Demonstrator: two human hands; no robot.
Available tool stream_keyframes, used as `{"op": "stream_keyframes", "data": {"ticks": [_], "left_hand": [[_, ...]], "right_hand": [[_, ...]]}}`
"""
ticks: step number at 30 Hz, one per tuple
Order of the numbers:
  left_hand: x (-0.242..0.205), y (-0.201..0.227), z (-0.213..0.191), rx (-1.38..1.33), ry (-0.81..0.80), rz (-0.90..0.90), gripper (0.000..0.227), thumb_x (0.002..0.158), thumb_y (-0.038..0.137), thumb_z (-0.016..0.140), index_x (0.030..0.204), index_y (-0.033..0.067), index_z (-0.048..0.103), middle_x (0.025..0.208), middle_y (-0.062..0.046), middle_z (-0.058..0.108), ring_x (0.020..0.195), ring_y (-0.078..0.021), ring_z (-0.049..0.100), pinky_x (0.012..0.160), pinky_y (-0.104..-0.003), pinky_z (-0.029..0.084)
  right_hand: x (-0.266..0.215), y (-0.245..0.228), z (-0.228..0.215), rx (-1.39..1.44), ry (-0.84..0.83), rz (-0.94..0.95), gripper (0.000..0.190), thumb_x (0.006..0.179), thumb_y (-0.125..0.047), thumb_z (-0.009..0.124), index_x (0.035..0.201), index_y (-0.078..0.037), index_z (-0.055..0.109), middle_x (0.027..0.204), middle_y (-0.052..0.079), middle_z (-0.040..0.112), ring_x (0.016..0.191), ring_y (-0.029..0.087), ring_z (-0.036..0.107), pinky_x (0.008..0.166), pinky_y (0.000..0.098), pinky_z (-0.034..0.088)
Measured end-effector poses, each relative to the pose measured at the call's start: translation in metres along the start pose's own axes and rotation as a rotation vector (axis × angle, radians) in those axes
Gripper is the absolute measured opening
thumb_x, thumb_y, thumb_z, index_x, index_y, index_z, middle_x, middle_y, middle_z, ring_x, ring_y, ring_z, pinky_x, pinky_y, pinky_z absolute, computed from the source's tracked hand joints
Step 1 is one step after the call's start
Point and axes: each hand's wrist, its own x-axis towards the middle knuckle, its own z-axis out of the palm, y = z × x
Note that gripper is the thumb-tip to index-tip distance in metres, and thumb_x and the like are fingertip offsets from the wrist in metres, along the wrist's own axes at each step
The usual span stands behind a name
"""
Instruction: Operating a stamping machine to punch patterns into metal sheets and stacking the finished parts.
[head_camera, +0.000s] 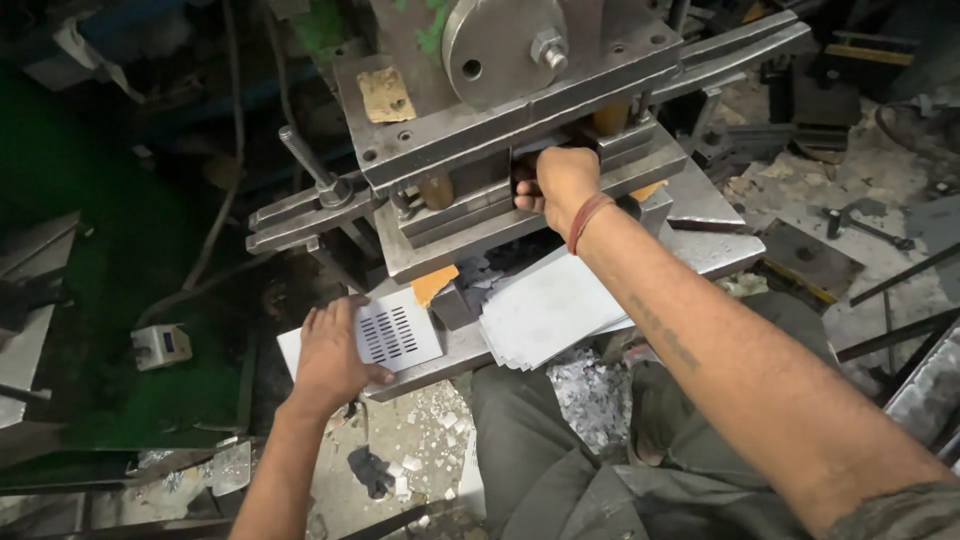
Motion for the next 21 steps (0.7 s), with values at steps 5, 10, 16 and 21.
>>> {"op": "stream_keyframes", "data": {"ticks": [5, 10, 16, 21], "left_hand": [[-0.021, -0.023, -0.008, -0.08, 0.117, -0.177, 0.051, 0.07, 0.043, 0.089, 0.113, 0.0309, 0.063, 0.105, 0.002, 0.074, 0.108, -0.0226, 0.071, 0.11, -0.041, 0.043], [-0.075, 0.012, -0.05, -0.445, 0.146, -0.395, 0.029, 0.083, 0.019, 0.082, 0.11, 0.0071, 0.076, 0.091, -0.01, 0.077, 0.073, -0.0227, 0.067, 0.069, -0.034, 0.052], [-0.112, 0.025, -0.028, -1.107, 0.375, -0.412, 0.01, 0.095, -0.003, 0.069, 0.101, -0.0104, 0.07, 0.08, -0.017, 0.07, 0.064, -0.0189, 0.057, 0.062, -0.029, 0.044], [-0.089, 0.064, -0.003, -1.246, 0.246, -0.304, 0.009, 0.088, 0.001, 0.071, 0.096, -0.0021, 0.072, 0.085, -0.016, 0.075, 0.072, -0.0221, 0.066, 0.069, -0.034, 0.057]], "right_hand": [[0.008, 0.001, -0.005, 0.089, 0.003, 0.043, 0.031, 0.096, -0.009, 0.033, 0.097, 0.013, 0.054, 0.059, 0.016, 0.061, 0.043, 0.026, 0.067, 0.035, 0.0342, 0.066], [-0.063, -0.004, -0.056, 0.288, -0.259, 0.008, 0.018, 0.097, -0.002, 0.05, 0.097, 0.005, 0.068, 0.075, 0.01, 0.066, 0.056, 0.016, 0.054, 0.049, 0.0278, 0.049], [-0.123, 0.059, -0.141, 0.181, -0.348, -0.117, 0.015, 0.101, -0.001, 0.051, 0.096, 0.01, 0.06, 0.082, 0.018, 0.066, 0.07, 0.025, 0.065, 0.071, 0.0342, 0.059], [-0.117, 0.123, -0.182, -0.18, -0.249, 0.128, 0.027, 0.1, -0.016, 0.07, 0.083, 0.006, 0.071, 0.065, 0.015, 0.065, 0.046, 0.021, 0.054, 0.042, 0.0332, 0.044]]}}
